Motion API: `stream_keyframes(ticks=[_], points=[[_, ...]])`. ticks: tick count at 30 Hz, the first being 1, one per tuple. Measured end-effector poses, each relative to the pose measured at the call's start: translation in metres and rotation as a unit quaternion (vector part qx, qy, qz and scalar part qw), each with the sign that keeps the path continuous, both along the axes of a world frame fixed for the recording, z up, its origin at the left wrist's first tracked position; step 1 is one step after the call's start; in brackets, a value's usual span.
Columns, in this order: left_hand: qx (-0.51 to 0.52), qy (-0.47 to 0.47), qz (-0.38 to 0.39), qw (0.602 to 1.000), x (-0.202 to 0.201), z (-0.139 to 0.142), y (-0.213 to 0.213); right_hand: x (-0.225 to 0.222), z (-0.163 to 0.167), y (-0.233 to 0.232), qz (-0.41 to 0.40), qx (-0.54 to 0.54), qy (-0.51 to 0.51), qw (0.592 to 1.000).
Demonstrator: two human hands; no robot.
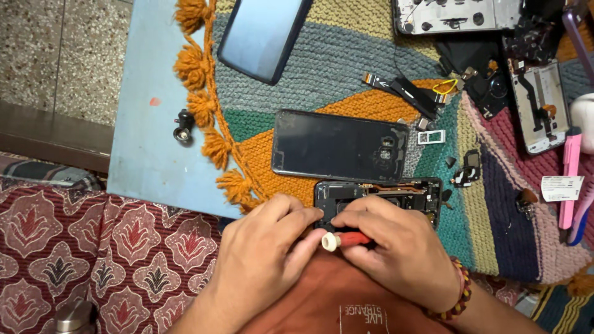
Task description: The person applies adhesive to the internal frame of a disassembled smartphone, then attaches the screen assembly and presses the edges to secure it. They then use a small metal tool to pry and adjust the phone's side seams.
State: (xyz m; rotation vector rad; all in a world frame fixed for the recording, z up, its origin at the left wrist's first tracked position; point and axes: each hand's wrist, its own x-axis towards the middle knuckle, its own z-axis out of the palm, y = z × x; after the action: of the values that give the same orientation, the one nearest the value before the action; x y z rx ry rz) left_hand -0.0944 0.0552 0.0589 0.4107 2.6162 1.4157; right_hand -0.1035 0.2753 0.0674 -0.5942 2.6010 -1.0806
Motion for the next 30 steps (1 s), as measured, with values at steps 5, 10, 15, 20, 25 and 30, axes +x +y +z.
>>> stream_keyframes(ticks=[5,10,15,20,25,30], points=[[-0.003,0.002,-0.002,1.000,0.005,0.001,-0.003,0.001,0.004,-0.005,0.005,-0.005,-0.005,1.000],[-0.012,-0.002,-0.004,1.000,0.007,0.000,-0.009,0.003,0.001,-0.009,0.025,-0.009,-0.010,1.000],[-0.016,-0.003,-0.008,1.000,0.008,0.000,-0.007,0.008,-0.002,-0.009,0.027,-0.018,0.028,0.999],[-0.005,-0.002,-0.016,1.000,0.008,0.007,-0.007,0.011,0.002,-0.006,0.033,-0.004,0.069,0.997],[-0.003,-0.001,-0.016,1.000,0.003,0.013,-0.010,0.006,0.009,-0.007,0.055,0.005,0.107,0.993],[-0.004,0.004,-0.016,1.000,0.001,0.019,-0.021,0.002,0.014,-0.016,0.064,-0.018,0.110,0.992]])
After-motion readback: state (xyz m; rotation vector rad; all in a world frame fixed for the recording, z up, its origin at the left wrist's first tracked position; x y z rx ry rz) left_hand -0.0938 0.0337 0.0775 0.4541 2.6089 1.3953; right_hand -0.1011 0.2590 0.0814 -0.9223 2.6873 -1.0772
